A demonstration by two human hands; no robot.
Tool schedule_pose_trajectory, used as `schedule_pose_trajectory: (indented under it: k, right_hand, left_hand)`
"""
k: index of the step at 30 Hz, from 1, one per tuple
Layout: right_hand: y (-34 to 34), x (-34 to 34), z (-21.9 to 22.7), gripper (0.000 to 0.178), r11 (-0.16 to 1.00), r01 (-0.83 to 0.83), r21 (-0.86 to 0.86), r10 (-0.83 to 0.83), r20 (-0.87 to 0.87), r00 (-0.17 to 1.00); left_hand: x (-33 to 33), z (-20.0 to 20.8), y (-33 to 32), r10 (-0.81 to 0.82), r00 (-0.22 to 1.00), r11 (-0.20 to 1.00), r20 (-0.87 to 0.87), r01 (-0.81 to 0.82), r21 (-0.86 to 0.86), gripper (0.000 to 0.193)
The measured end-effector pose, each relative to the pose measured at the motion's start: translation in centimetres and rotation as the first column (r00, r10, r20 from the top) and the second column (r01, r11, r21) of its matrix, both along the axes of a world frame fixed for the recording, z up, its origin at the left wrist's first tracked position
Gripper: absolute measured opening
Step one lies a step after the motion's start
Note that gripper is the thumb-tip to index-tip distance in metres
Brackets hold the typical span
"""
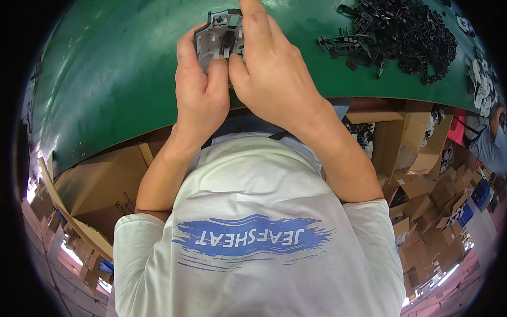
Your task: The person assembles computer mouse components by picking up mouse shells and small plastic parts from a conveyor belt, inserting and pressing the parts into each shell by hand, and placing the assembled shells into a box.
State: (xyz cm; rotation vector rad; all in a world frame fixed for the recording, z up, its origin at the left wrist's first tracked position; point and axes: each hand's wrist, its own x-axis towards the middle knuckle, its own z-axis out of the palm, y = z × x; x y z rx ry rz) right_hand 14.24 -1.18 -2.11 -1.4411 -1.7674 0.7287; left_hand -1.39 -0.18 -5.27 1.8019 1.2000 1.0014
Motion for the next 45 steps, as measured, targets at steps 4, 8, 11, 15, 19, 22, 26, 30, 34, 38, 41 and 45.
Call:
schedule_pose_trajectory:
  k: [4,8,11,15,19,22,26,30,34,38,41,45]
  right_hand:
    - [0.7,1.1,1.6,0.083,0.988,-0.013,-0.155,0.007,-0.041,0.999]
    - [0.6,2.0,4.2,0.083,0.873,-0.236,-0.427,-0.087,-0.612,0.786]
    - [0.3,3.4,2.4,0.097,0.906,-0.272,-0.325,-0.006,-0.652,0.758]
    - [0.2,3.6,3.3,0.096,0.856,-0.356,-0.375,-0.058,-0.753,0.655]
    - [0.6,4.4,2.8,0.089,0.869,-0.334,-0.366,-0.021,-0.7,0.713]
    - [2.8,6.3,4.3,0.08,0.836,-0.387,-0.389,0.088,-0.602,0.794]
    - [7.5,9.7,4.3,0.039,0.988,-0.01,-0.152,0.042,0.206,0.978]
    - [9.1,9.8,2.3,0.038,0.985,0.072,0.158,-0.157,0.633,0.758]
    - [9.4,10.3,1.4,0.033,0.975,-0.018,0.222,-0.127,0.624,0.771]
    - [9.1,9.0,2.8,0.035,0.993,0.072,0.099,-0.115,0.552,0.826]
    - [9.4,9.5,2.8,0.034,0.983,-0.001,0.181,-0.108,0.592,0.799]
    - [9.5,9.6,2.8,0.033,0.957,-0.044,0.286,-0.127,0.552,0.824]
  left_hand:
    - [-0.2,1.5,0.6,-0.057,0.998,0.984,-0.02,0.053,-0.17,0.049]
    - [-0.2,4.8,0.8,-0.057,0.955,0.898,0.29,0.176,-0.404,0.05]
    - [-1.0,6.4,1.1,0.032,0.923,0.76,0.383,0.227,-0.609,0.05]
    - [-1.7,7.6,1.6,0.102,0.85,0.631,0.516,0.346,-0.694,0.055]
    - [-1.4,7.5,2.0,0.172,0.77,0.595,0.614,0.415,-0.688,0.053]
    - [-1.8,6.8,2.2,0.242,0.722,0.541,0.648,0.454,-0.708,0.048]
    - [-2.2,7.4,2.5,0.286,0.666,0.548,0.688,0.476,-0.688,0.043]
    - [-3.1,7.9,2.3,0.343,0.567,0.59,0.749,0.49,-0.641,0.05]
    - [-3.6,8.8,2.0,0.355,0.544,0.611,0.76,0.48,-0.629,0.051]
    - [-4.1,9.0,1.8,0.36,0.534,0.592,0.765,0.503,-0.63,0.046]
    - [-4.1,9.4,2.0,0.356,0.493,0.587,0.794,0.543,-0.601,0.056]
    - [-4.1,10.4,2.4,0.364,0.48,0.528,0.798,0.599,-0.602,0.062]
